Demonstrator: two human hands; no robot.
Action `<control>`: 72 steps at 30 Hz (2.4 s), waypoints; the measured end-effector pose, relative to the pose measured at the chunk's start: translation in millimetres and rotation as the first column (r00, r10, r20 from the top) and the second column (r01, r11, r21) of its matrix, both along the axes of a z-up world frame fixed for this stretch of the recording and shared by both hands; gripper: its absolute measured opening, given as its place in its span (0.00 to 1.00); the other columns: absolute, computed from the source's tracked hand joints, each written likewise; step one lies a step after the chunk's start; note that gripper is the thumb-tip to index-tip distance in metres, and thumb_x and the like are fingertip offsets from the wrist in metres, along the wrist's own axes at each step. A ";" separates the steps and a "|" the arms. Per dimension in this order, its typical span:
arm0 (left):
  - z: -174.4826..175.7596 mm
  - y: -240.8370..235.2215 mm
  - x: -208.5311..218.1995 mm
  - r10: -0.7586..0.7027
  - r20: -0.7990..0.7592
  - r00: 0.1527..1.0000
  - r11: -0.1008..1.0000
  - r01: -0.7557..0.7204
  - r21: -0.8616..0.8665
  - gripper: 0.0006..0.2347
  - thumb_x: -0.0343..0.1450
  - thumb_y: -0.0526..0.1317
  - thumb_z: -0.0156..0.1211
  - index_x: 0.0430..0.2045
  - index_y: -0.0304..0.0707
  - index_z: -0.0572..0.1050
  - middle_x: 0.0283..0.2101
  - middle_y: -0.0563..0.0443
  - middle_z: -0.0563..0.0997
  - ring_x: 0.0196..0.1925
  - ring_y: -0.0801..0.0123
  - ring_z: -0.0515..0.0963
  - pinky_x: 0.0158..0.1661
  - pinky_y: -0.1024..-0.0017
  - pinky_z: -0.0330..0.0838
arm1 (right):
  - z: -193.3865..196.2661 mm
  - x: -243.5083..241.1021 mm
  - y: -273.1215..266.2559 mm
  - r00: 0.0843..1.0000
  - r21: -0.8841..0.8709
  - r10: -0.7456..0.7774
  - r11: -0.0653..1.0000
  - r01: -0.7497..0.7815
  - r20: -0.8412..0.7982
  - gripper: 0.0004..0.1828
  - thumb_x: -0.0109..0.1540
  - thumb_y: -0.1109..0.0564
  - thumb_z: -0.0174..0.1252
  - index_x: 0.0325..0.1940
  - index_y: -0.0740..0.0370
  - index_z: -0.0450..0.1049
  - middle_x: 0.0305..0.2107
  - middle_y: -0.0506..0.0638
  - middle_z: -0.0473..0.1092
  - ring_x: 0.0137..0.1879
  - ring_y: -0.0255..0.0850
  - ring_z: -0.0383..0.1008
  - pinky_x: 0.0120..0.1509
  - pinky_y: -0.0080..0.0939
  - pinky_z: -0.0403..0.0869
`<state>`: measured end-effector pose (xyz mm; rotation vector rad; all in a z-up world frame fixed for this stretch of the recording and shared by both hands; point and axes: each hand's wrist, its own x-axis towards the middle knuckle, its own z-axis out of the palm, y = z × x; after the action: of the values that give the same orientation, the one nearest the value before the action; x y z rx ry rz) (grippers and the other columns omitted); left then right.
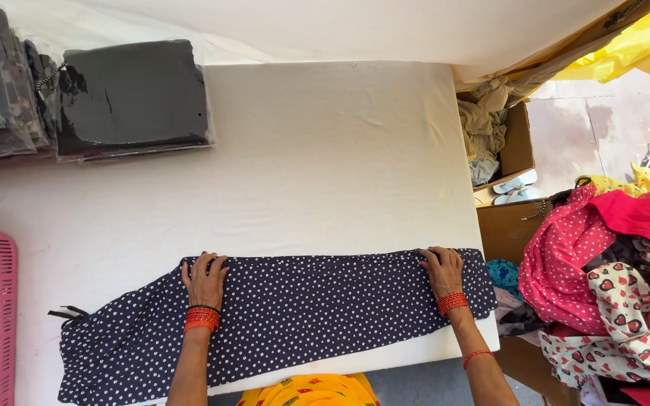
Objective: The person folds a pair of dark blue polka-dotted pants on a white table, then places them into a clear plastic bag. The person then folds a pair of light gray pants with red patterns on the same table.
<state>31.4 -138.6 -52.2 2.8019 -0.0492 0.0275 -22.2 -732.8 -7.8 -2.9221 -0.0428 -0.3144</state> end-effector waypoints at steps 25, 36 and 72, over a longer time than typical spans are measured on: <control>11.6 -2.4 2.4 0.067 0.273 0.960 0.988 -0.025 -0.155 0.01 0.71 0.36 0.65 0.33 0.41 0.79 0.47 0.55 0.81 0.60 0.60 0.77 0.71 0.48 0.59 | 28.8 3.0 20.6 0.989 0.062 0.143 0.988 -0.144 0.029 0.06 0.61 0.61 0.59 0.42 0.56 0.74 0.41 0.45 0.76 0.51 0.42 0.72 0.61 0.48 0.63; 11.5 -18.6 27.2 0.134 0.059 0.989 0.984 -0.140 0.112 0.01 0.77 0.37 0.58 0.37 0.46 0.76 0.43 0.57 0.81 0.56 0.65 0.76 0.74 0.45 0.50 | 7.6 33.0 21.4 0.997 0.021 0.022 1.000 -0.021 -0.073 0.03 0.66 0.55 0.58 0.41 0.55 0.73 0.36 0.46 0.74 0.51 0.44 0.71 0.67 0.48 0.61; 16.1 74.8 -218.3 -0.193 0.016 0.981 0.964 0.186 0.191 0.31 0.67 0.71 0.35 0.65 0.70 0.55 0.70 0.46 0.51 0.75 0.53 0.39 0.63 0.32 0.27 | -11.9 -40.2 -83.0 0.777 -0.120 -0.628 0.775 0.620 -0.037 0.18 0.72 0.41 0.54 0.47 0.58 0.71 0.38 0.59 0.76 0.36 0.64 0.75 0.36 0.62 0.69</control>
<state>-187.0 -63.8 -36.1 2.9722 -0.3460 0.0267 -62.4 -815.8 -19.7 -2.9496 0.9758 -0.2996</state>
